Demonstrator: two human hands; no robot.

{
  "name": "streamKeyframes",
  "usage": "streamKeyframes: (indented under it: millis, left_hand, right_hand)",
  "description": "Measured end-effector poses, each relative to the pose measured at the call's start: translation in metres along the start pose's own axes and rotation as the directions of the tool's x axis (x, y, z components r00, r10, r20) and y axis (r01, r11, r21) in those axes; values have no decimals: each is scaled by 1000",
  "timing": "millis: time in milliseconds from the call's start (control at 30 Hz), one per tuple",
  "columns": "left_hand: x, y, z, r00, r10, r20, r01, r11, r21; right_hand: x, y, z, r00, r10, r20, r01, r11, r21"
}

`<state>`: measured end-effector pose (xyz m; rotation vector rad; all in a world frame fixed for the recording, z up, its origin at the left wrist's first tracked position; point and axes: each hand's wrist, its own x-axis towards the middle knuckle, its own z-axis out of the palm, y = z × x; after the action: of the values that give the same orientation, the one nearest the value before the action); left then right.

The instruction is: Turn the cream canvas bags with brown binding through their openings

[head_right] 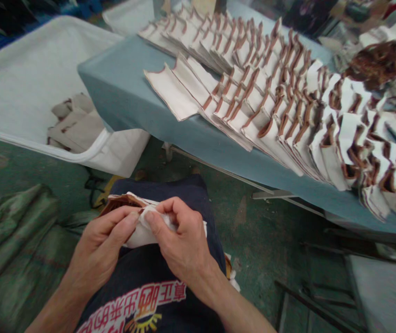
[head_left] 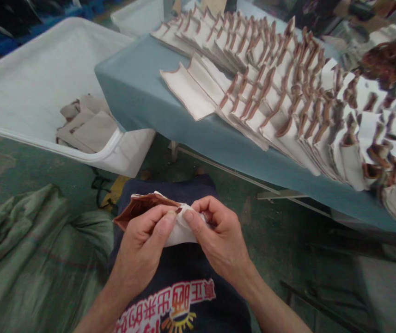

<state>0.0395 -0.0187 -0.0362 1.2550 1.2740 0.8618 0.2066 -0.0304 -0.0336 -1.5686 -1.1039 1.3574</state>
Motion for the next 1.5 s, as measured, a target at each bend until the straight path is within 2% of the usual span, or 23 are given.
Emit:
streamKeyframes:
  millis: [133, 300, 367, 500, 700, 900, 1100, 1300, 1400, 1500]
  left_hand:
    - [-2, -10, -4, 999, -30, 30, 32, 997, -64]
    - [-5, -32, -7, 987, -133, 86, 147, 971, -187]
    - [-5, -36, -7, 985, -146, 90, 161, 968, -193]
    - [-6, -36, -7, 984, -160, 81, 172, 967, -186]
    - [-5, -40, -7, 984, -161, 72, 172, 966, -190]
    - [-6, -35, -4, 991, -136, 10, 136, 975, -175]
    - [-4, -26, 1, 988, -147, 37, 151, 961, -232]
    - [-3, -11, 5, 999, -13, -47, 11, 999, -45]
    - [-5, -9, 9, 987, 94, -134, -82, 992, 93]
    - [-7, -9, 11, 968, 176, -176, -145, 973, 177]
  right_hand:
    - [0, 5, 0, 999, 3, 40, -4, 1000, 15]
    - [1, 7, -2, 987, 49, 156, -62, 995, 78]
    - [2, 8, -2, 986, 52, 159, -66, 995, 82]
    - [3, 9, -2, 987, 47, 152, -58, 996, 70]
    - [5, 10, 0, 983, 66, 171, -92, 985, 144]
    - [7, 13, 3, 995, 1, 102, -8, 998, 69]
    - [8, 14, 4, 995, -64, 71, 64, 998, 1]
    - [3, 12, 5, 993, -104, 56, 107, 993, -52]
    - [5, 9, 2, 995, -28, 94, 28, 1000, 4]
    - [10, 7, -2, 975, 65, 213, -93, 988, 123]
